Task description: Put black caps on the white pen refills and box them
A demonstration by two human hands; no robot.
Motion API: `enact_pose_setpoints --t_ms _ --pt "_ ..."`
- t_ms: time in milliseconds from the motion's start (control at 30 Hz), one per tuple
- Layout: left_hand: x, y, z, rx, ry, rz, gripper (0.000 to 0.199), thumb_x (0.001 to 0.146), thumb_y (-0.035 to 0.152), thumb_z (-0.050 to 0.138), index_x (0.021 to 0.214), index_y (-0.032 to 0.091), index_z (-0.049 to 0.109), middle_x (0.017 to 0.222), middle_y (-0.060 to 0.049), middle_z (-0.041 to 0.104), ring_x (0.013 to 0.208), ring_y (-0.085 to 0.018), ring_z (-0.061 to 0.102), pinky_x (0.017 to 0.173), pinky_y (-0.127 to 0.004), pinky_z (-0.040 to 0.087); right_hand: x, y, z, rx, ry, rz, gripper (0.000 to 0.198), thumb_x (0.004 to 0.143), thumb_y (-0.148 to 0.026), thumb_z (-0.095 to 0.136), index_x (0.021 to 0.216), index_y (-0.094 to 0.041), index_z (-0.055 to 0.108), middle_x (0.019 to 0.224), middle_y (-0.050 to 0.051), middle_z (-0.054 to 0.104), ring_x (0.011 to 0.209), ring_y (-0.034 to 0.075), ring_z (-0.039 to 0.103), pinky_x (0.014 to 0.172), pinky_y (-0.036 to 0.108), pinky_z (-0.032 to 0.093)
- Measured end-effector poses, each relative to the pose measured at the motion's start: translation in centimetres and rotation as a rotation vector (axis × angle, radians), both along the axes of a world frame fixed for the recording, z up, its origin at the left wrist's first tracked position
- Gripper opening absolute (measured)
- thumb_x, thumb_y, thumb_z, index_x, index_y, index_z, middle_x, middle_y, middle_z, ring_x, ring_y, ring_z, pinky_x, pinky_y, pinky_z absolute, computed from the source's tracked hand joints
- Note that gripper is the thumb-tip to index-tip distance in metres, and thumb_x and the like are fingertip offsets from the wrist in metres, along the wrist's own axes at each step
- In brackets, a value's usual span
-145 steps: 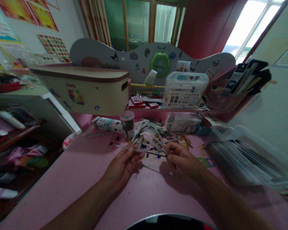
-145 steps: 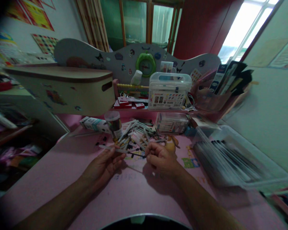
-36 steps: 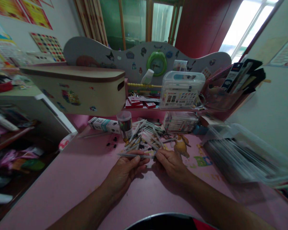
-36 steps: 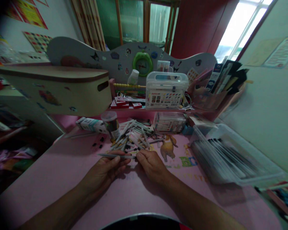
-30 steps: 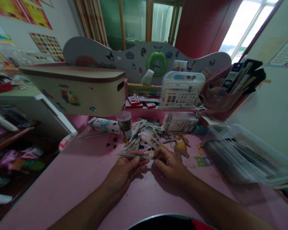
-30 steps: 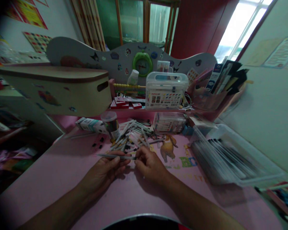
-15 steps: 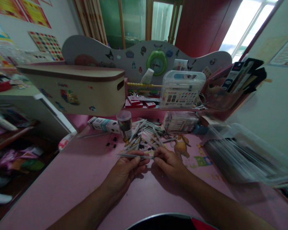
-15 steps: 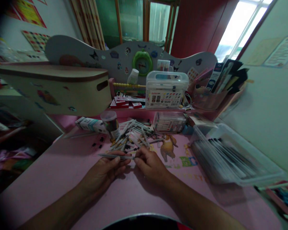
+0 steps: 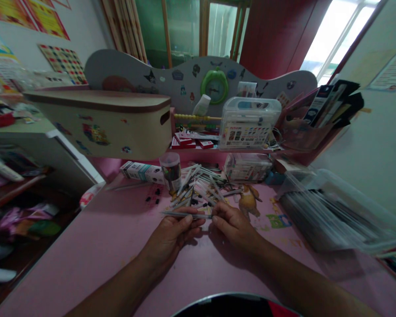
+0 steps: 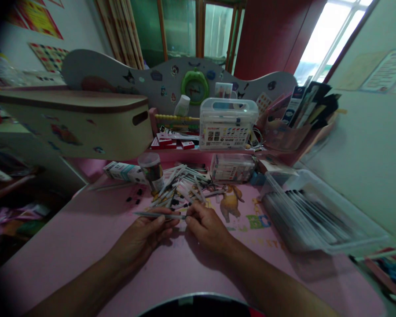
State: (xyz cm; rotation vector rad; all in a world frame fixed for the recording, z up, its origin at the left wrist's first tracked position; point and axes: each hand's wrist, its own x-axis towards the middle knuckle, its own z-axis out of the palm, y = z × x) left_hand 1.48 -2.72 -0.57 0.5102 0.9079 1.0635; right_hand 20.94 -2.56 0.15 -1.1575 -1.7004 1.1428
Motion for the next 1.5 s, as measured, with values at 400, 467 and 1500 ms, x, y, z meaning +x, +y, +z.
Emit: enact_pose_setpoints --t_ms 400,467,1500 --pt "-0.6 -0.2 0.8 0.178 0.131 0.175 0.021 0.080 0.034 0.076 0.086 0.016 0.066 0.086 -0.005 0.076 0.067 -0.016 0.069 0.059 -0.028 0.059 -0.8 -0.3 0.3 0.253 -0.272 -0.036 0.016 0.096 -0.017 0.049 0.084 -0.020 0.060 0.087 0.004 0.063 0.086 0.019 0.055 0.077 0.033 0.041" --pt "-0.8 -0.1 1.0 0.185 0.159 0.288 0.023 0.083 0.038 0.072 0.083 0.017 0.064 0.077 -0.003 0.072 0.064 -0.016 0.066 0.054 -0.025 0.056 -1.1 -0.2 0.2 0.383 -0.394 -0.020 0.016 0.096 -0.017 0.050 0.099 -0.021 0.065 0.111 0.007 0.067 0.106 0.023 0.053 0.093 0.040 0.040" --pt "0.3 -1.1 -0.6 0.138 0.345 -0.153 0.023 0.085 0.032 0.063 0.098 0.014 0.070 0.095 -0.009 0.068 0.087 -0.016 0.061 0.070 -0.025 0.049 -0.1 1.1 -1.1 0.536 -0.705 -0.182 0.016 0.073 -0.005 0.055 0.082 -0.017 0.060 0.091 0.009 0.060 0.089 0.024 0.051 0.077 0.035 0.039"
